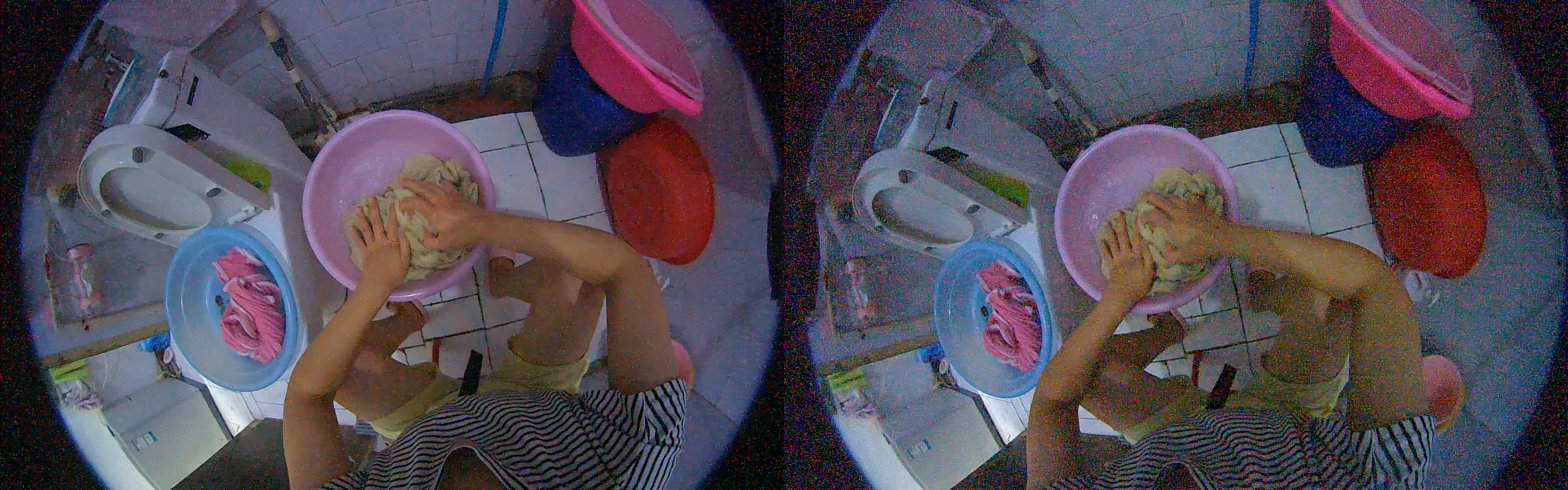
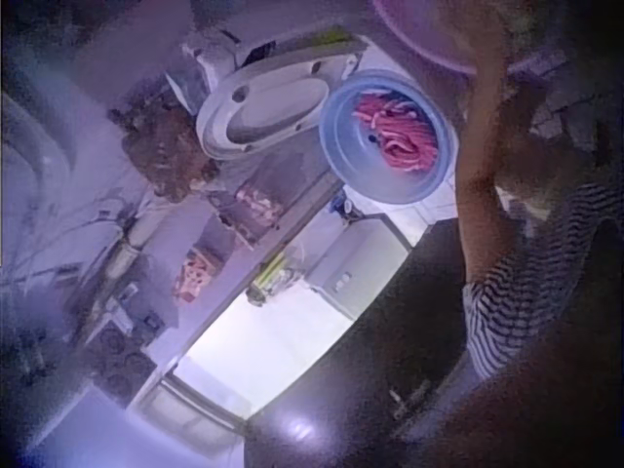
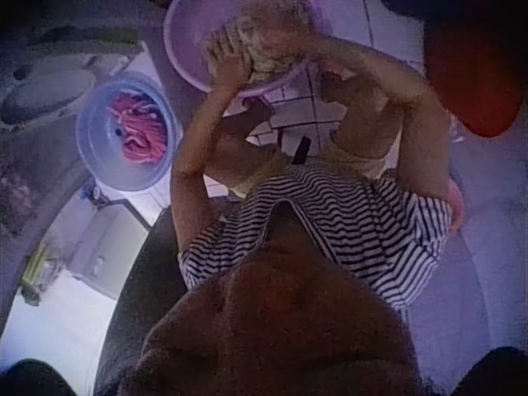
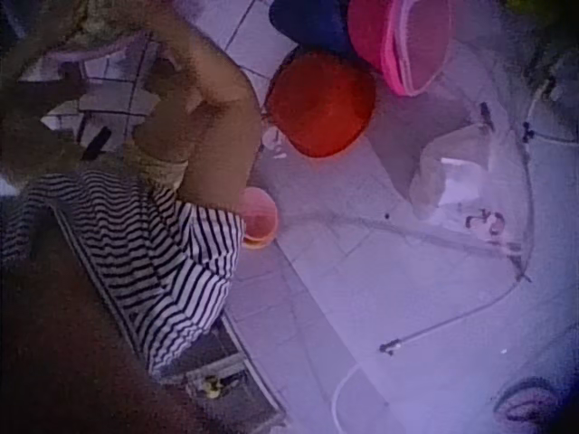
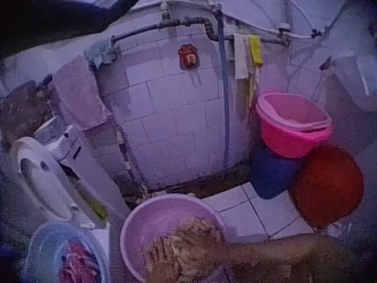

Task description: The person sits on the floor and hand-washes a pink cloth in a pink basin, scrubbing and wringing it repeatedly. They then transfer the pink cloth to a blue basin and proceed to wash a beige cloth in the pink basin using the same hand-washing technique.

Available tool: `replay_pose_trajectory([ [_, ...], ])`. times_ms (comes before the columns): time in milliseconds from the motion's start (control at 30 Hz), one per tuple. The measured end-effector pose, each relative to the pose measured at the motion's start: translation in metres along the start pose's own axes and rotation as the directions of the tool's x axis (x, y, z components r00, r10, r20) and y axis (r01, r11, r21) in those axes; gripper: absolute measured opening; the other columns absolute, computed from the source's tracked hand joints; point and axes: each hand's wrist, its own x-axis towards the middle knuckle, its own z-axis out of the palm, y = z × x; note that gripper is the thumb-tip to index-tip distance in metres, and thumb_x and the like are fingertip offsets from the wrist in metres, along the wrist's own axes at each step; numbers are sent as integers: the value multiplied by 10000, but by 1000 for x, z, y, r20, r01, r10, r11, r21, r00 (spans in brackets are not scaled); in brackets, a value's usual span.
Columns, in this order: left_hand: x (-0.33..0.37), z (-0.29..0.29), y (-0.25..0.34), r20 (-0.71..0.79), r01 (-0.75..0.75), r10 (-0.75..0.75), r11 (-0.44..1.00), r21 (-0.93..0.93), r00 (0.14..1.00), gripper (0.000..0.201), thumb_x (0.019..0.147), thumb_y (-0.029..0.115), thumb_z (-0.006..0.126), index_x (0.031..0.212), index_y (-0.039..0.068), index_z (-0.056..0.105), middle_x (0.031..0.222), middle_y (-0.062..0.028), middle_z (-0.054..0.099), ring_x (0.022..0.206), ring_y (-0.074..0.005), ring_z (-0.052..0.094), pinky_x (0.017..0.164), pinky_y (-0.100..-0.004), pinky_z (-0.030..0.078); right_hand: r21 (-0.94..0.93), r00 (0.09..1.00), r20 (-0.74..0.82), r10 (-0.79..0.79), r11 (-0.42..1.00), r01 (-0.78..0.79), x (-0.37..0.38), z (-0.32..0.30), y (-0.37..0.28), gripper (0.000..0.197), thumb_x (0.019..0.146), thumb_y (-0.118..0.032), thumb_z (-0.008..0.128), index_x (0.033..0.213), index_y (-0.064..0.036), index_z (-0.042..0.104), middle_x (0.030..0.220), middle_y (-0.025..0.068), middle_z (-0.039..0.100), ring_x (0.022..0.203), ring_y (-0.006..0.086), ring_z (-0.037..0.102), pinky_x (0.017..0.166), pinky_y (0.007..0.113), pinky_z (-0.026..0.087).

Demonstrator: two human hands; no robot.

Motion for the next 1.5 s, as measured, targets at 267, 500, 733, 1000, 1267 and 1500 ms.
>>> replay_pose_trajectory([
  [267, 41, 21, -36, 5, 86, -87, 989, 117, 996, 528, 770, 224, 530, 1264, 59, 439, 1328, -195, 344, 1093, -408, 402, 835, -496, 404, -412, 989, 75, 129, 907, -87, 42, 23, -16, 678, 690, -317, 575, 1295, -68, 400, 1367, 254, 306, 1135, 404, 449, 747, 500, 465],
  [500, 84, 21, -73, 113, 392, -376, 892, -224, 920, 447, 856, 301, 453, 1240, 72, 456, 1156, -224, 506, 993, -387, 512, 813, -467, 413, -137, 945, -51, 323, 935, -327, 95, 38, 4, 498, 746, -324, 535, 1141, -20, 516, 1125, 280, 518, 821, 401, 598, 726, 485, 494],
  [733, 75, 72, -135, 225, 431, -506, 338, -837, 833, 520, 888, 437, 403, 1236, 55, 457, 1187, -170, 529, 990, -290, 563, 813, -405, 441, 52, 781, 93, 617, 781, -623, 128, 36, 32, 402, 803, -308, 459, 1032, -4, 589, 1023, 255, 591, 857, 374, 613, 787, 471, 468],
  [1000, 50, -78, -38, 503, 607, -351, 331, -722, 790, 620, 721, 370, 724, 1134, -52, 537, 1061, -159, 592, 914, -212, 601, 754, -336, 495, 851, 711, 217, 669, 227, -473, 56, 36, 84, 440, 880, -335, 463, 1119, 24, 546, 1069, 213, 591, 992, 302, 574, 866, 387, 435],
  [1267, 36, -132, -26, 356, 356, -419, -82, -931, 835, 487, 777, 278, 698, 1097, -59, 554, 979, -148, 627, 822, -212, 632, 729, -318, 508, 296, 791, -89, 605, 774, -560, 22, -40, 30, 460, 844, -360, 497, 1145, -13, 523, 1098, 213, 578, 992, 338, 576, 838, 427, 462],
  [1500, 34, -124, -43, 542, 305, -236, -618, -724, 807, 440, 871, 323, 530, 1180, 9, 516, 1146, -165, 570, 1022, -315, 559, 889, -439, 447, -38, 792, 201, 576, 813, -581, 25, -24, 10, 458, 735, -345, 610, 1013, 10, 534, 949, 234, 584, 940, 375, 566, 798, 420, 464],
])
